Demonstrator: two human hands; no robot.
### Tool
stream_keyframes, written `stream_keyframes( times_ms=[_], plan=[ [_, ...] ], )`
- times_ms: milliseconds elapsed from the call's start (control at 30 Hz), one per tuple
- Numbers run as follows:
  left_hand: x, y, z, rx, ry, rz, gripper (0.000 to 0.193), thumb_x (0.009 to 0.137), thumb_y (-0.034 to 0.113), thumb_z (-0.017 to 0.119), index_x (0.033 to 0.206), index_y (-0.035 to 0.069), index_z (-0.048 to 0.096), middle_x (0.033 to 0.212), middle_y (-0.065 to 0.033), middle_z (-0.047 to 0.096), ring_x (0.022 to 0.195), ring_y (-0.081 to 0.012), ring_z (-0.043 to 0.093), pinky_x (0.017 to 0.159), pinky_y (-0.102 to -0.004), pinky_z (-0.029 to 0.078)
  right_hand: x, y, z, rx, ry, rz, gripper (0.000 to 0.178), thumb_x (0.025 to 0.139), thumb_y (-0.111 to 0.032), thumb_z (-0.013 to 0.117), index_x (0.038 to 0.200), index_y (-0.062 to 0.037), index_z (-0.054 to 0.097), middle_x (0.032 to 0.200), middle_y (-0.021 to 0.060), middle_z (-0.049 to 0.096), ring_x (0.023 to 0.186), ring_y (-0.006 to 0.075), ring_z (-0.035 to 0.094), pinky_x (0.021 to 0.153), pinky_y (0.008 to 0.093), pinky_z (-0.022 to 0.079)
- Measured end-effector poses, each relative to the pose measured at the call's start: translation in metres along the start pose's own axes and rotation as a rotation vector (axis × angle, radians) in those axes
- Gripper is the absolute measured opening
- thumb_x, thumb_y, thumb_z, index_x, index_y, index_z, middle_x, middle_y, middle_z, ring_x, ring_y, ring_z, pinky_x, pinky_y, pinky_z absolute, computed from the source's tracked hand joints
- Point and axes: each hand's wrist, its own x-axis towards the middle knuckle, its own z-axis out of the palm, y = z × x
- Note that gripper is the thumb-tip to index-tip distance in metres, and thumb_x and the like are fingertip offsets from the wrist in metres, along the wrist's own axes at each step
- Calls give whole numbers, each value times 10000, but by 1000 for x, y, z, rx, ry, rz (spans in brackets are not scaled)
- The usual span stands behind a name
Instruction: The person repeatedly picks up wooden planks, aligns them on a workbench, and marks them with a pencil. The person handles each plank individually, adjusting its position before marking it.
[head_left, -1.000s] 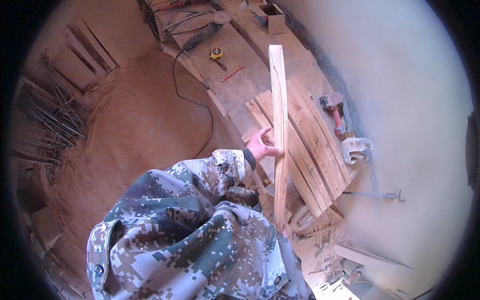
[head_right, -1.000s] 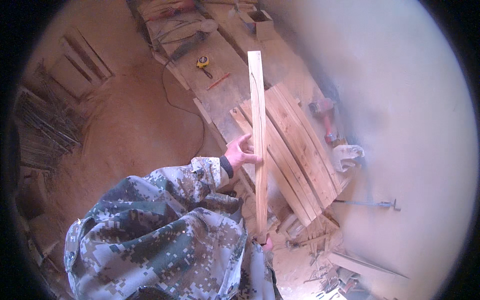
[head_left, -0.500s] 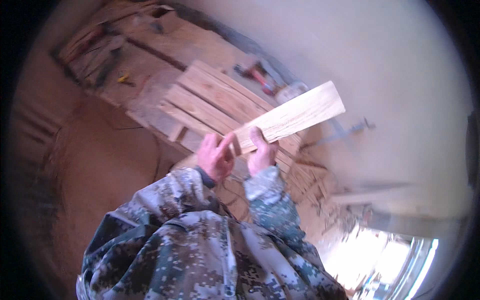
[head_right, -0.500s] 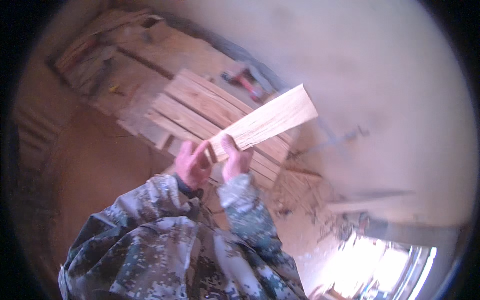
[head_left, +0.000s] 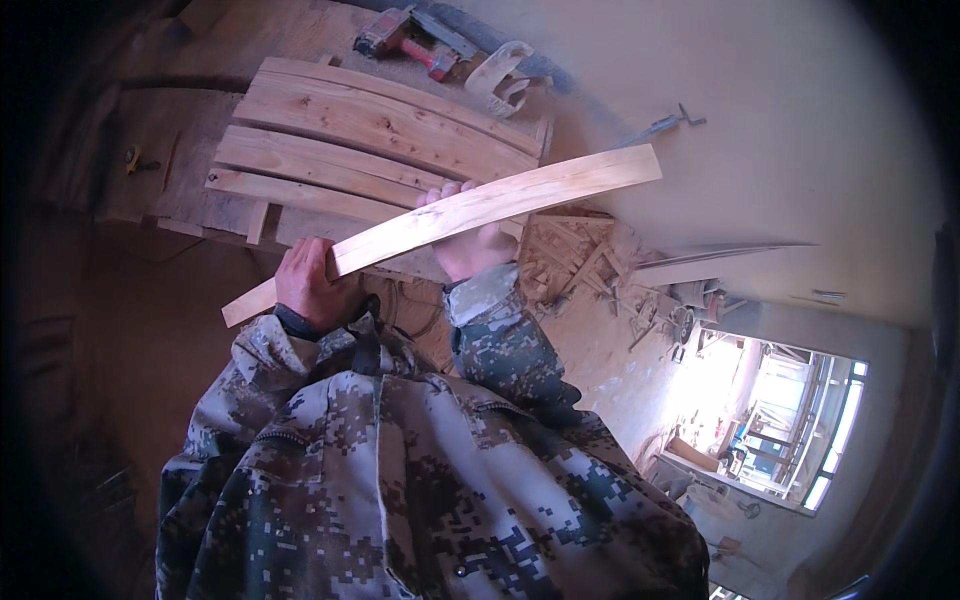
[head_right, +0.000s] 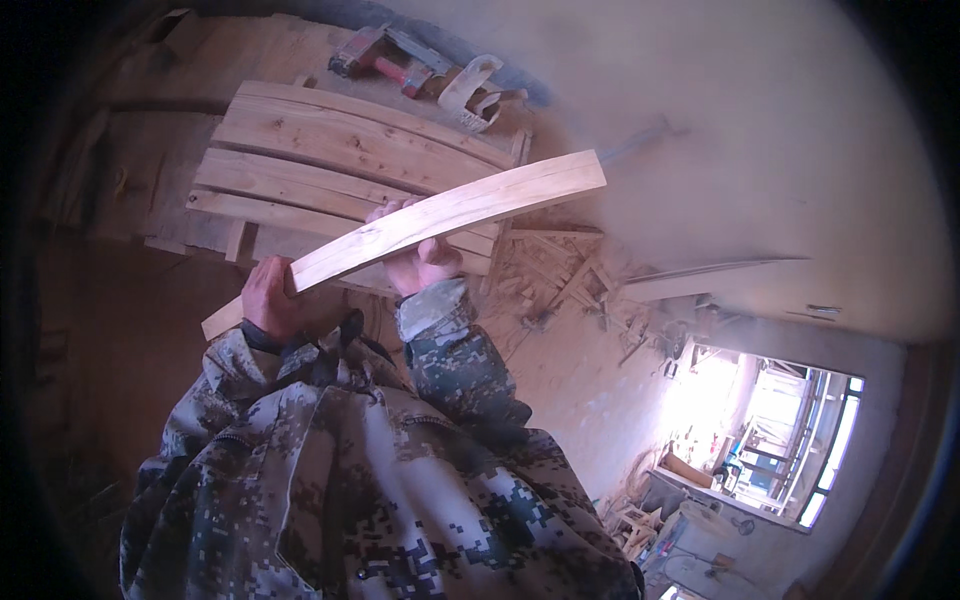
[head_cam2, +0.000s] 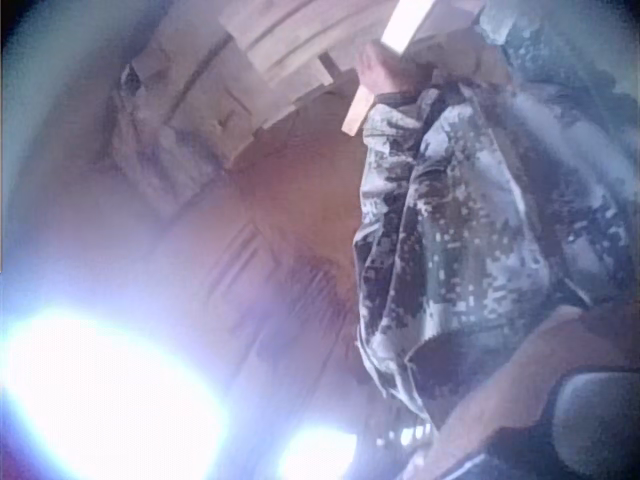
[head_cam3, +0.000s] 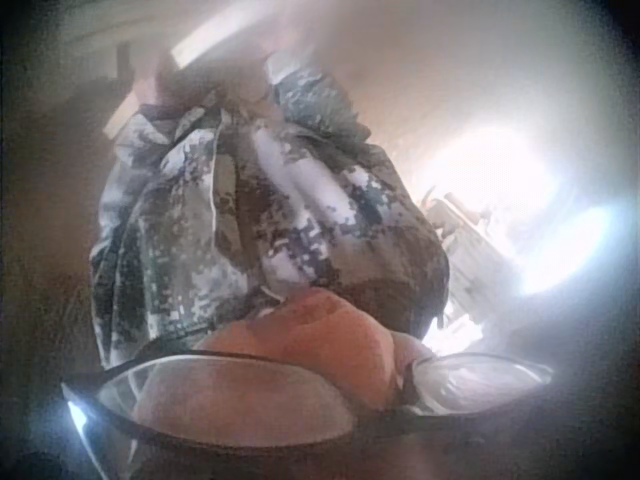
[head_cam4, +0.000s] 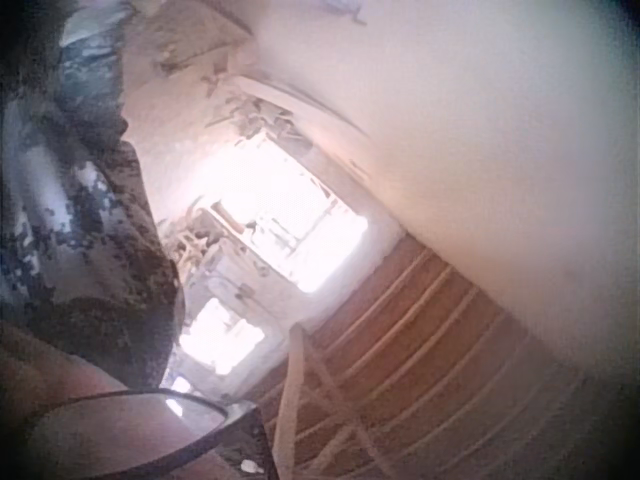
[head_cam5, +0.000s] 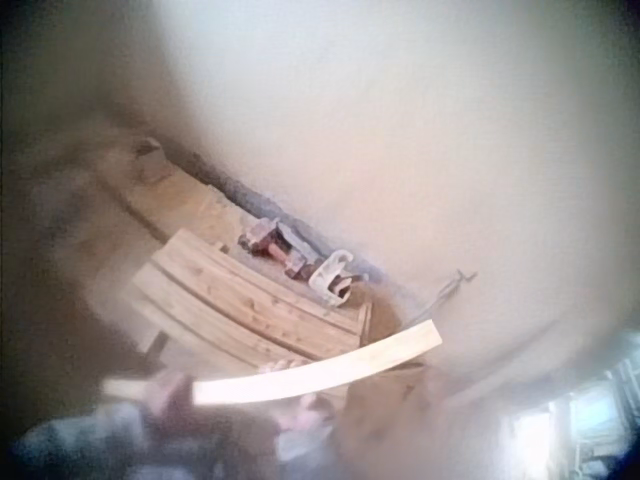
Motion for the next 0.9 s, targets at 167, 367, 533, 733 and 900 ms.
stream_keyframes(
  times_ms=[167,367,533,733,900],
  plan=[
    [-8,-12,10,87,43,50,222,673,107,658,846,43,535,769,-132,541,764,-340,535,669,-415,416,-13,-3,-13,-92,124,35,680,645,-200,832,1235,-39,535,1197,116,581,1147,301,504,1051,471,333],
    [4,-53,23,165,6,154,197,684,96,609,863,56,538,810,-114,544,791,-326,517,691,-418,400,-38,-2,-54,-155,456,58,511,809,-197,707,1257,-43,517,1247,147,553,1221,322,465,1082,554,301],
    [17,-71,37,250,-108,240,236,655,118,619,875,80,544,819,-79,541,820,-291,512,724,-407,398,-61,-9,-82,-123,766,196,452,868,-173,609,1270,-24,467,1301,161,487,1262,337,412,1094,585,276],
    [30,-75,50,315,-174,315,222,672,117,621,881,100,550,824,-65,542,831,-273,513,726,-405,391,-90,-5,-94,-17,867,138,574,789,-64,615,1296,58,376,1390,220,363,1342,379,296,1136,589,213],
    [34,-71,57,345,-270,168,338,703,106,656,1037,109,602,1040,-72,613,1041,-288,531,917,-421,409,-102,-4,-112,31,942,101,577,740,-10,612,1271,63,399,1383,226,376,1340,377,304,1128,586,241]
  ],
)
